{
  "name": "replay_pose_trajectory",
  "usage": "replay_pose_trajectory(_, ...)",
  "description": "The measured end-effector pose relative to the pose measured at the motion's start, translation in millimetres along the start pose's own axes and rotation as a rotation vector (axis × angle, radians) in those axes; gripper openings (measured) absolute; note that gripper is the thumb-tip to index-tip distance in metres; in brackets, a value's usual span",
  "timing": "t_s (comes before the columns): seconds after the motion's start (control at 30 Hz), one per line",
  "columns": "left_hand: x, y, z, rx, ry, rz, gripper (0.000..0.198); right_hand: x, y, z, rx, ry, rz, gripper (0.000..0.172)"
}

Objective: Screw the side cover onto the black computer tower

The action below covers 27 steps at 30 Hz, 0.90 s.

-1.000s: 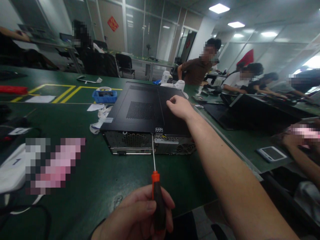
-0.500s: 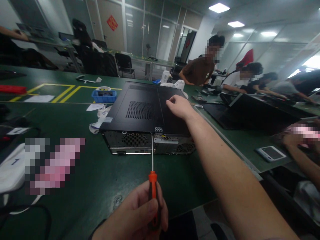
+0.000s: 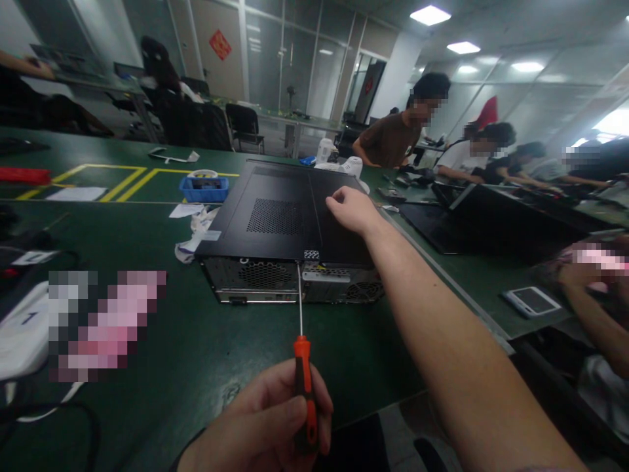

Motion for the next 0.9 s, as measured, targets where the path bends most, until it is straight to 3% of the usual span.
replay_pose_trajectory(0.3, -3.5, 0.8, 6.4, -0.09, -0.026, 0.084, 0.035, -0.5, 0.1, -0.8, -0.004, 0.002, 0.002, 0.032)
replay_pose_trajectory(0.6, -2.2, 1.2, 3.5, -0.021, -0.019, 0.019, 0.031, -1.4, 1.4, 0.8, 0.001, 0.006, 0.0, 0.032)
replay_pose_trajectory(0.9, 4.8, -4.6, 4.8, -0.01, -0.087, -0.031, 0.026, -0.7, -0.5, -0.3, -0.003, 0.001, -0.004, 0.033)
Point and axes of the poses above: each hand's wrist, its own z-axis towards the middle knuckle, its own x-axis out of the back of the hand, y = z × x, the point moved 3 cm from there along z, towards the middle knuckle, and after that the axes turned 4 degrees about z, right-handed, at the moved point
